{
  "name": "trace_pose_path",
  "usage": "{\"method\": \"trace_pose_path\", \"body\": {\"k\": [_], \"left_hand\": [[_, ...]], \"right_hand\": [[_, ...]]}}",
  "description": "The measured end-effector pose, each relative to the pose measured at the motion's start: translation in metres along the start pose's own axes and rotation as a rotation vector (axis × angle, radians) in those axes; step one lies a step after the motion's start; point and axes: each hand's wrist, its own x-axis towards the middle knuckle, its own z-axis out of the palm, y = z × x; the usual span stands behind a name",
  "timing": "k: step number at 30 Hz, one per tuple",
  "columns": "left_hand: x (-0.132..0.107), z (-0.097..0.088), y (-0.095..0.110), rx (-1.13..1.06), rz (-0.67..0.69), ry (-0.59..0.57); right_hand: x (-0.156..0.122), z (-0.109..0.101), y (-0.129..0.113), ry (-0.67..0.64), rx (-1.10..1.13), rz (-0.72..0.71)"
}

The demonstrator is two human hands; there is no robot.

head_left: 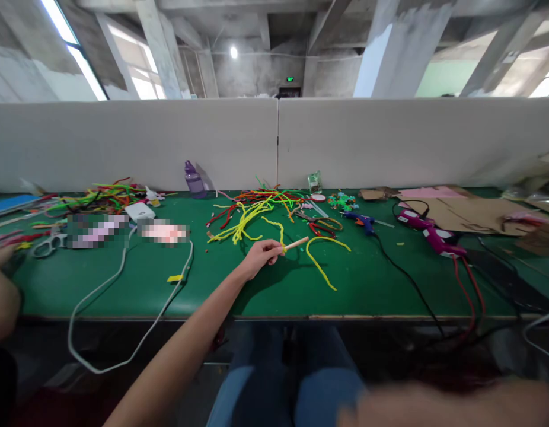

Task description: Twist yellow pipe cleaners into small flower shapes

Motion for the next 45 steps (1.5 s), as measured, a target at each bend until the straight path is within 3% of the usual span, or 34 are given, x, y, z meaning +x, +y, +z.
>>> {"method": "trace_pose_path", "body": {"k": [3, 5, 8, 10, 15, 21, 28, 31, 45], "left_hand": [[0.008, -0.001, 0.008, 0.028, 0.008, -0.006], [0.014, -0.002, 0.012, 0.049, -0.015, -0.041], [0.021, -0.006, 0.013, 0.057, -0.015, -0.051], [0.023, -0.009, 0.009, 0.065, -0.004, -0.036], [0.022, -0.015, -0.003, 0.169, 0.008, -0.011], [0.024, -0.014, -0.011, 0.3, 0.072, -0.016], [0.02, -0.013, -0.004, 0.423, 0.126, -0.078], [0.02, -0.013, -0.004, 0.434, 0.128, -0.119], [0.024, -0.013, -0.008, 0.291, 0.077, -0.036]], "right_hand": [[0.07, -0.002, 0.064, 0.033, -0.21, 0.005], [0.101, 0.008, 0.113, 0.009, -0.365, -0.002], [0.122, 0.033, 0.166, -0.173, -0.519, 0.015], [0.124, 0.05, 0.182, -0.279, -0.467, 0.018], [0.119, 0.076, 0.186, -0.245, -0.367, 0.073], [0.11, 0.086, 0.196, -0.139, -0.308, 0.084], [0.111, 0.084, 0.211, -0.125, 0.371, 0.367], [0.112, 0.088, 0.214, -0.114, 0.537, 0.399], [0.114, 0.098, 0.205, 0.191, 0.011, 0.238]]}}
